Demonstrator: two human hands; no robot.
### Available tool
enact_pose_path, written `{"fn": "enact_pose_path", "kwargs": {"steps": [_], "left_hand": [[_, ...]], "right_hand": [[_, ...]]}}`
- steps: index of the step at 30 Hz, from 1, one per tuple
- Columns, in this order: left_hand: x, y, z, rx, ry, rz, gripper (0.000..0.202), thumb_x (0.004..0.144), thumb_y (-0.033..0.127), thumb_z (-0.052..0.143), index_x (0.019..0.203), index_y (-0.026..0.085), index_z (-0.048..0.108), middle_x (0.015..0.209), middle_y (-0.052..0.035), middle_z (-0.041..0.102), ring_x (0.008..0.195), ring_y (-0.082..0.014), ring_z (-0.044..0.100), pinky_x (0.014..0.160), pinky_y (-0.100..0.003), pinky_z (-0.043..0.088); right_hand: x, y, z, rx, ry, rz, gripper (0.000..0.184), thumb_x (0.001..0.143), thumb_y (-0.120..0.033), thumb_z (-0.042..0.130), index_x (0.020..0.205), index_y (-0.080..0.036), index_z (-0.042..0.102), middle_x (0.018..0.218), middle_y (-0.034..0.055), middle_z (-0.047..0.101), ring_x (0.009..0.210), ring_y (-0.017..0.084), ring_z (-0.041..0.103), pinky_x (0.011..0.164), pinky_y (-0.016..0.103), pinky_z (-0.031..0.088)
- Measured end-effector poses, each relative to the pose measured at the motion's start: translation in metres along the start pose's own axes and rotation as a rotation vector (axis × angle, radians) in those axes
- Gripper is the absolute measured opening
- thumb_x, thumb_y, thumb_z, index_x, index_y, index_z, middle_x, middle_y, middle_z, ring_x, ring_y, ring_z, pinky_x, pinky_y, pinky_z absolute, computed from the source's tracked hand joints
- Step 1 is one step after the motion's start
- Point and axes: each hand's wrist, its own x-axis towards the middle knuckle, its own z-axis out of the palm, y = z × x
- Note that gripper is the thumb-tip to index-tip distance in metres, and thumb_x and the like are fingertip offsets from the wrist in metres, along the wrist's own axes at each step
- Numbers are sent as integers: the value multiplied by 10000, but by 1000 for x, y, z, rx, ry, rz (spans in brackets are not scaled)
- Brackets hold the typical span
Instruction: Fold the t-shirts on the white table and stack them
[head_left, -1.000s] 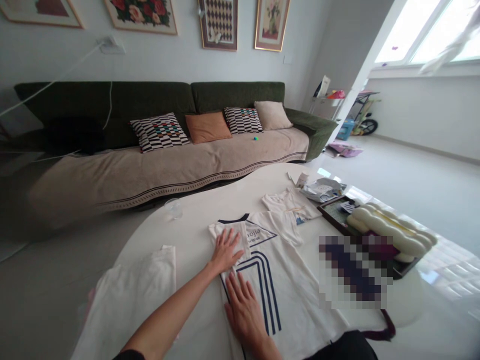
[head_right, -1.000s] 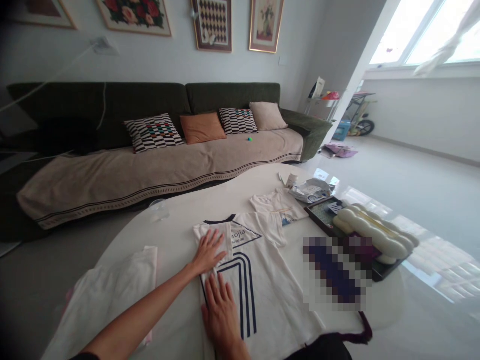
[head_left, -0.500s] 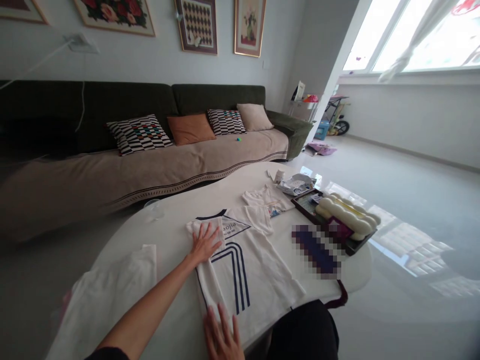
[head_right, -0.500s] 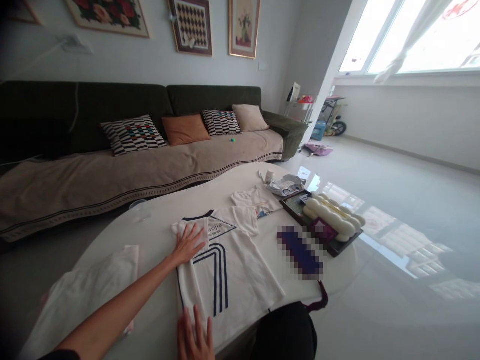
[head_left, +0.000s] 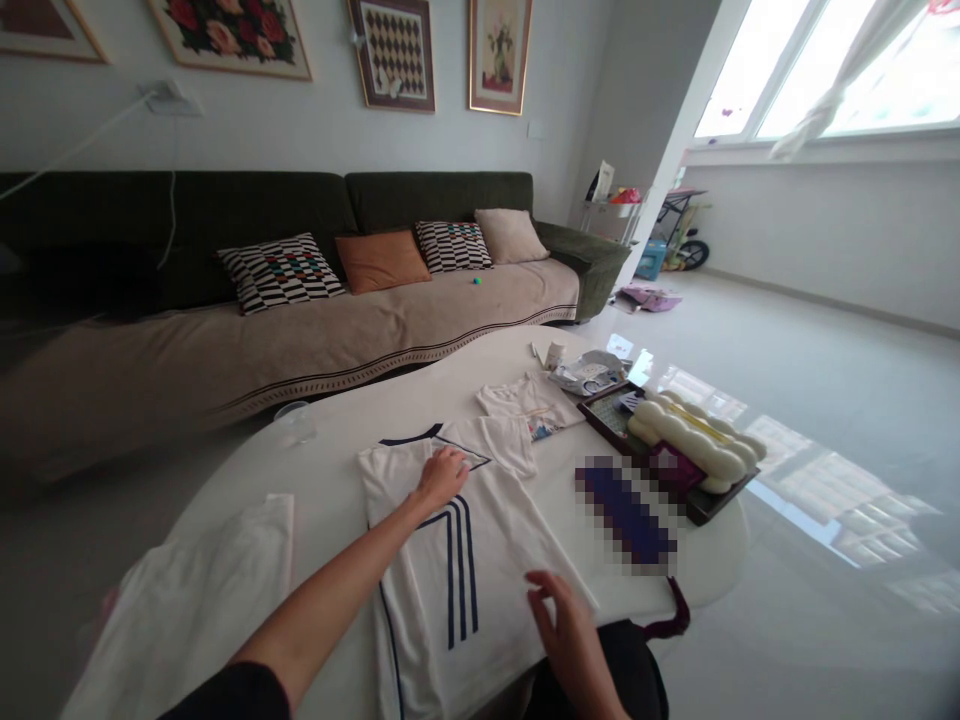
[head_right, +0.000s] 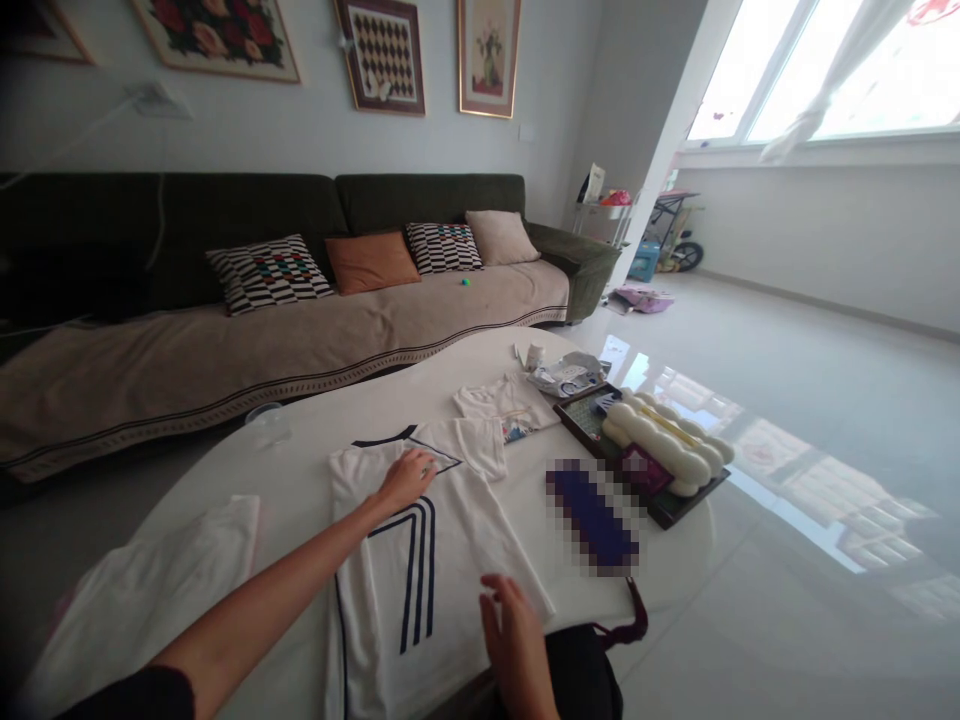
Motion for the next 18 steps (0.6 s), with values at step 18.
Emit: {"fn": "enact_pose_path", "kwargs": {"steps": [18], "left_hand": [[47,34,41,-591,188,-236,261,836,270,322,999,170,500,939,-66,614,830,-155,598,683,-259,476]], "right_hand": [[30,16,-3,-260,19,15,196,839,-191,360,851,-243,549,766,21,604,698,156,570,632,240,401]]}}
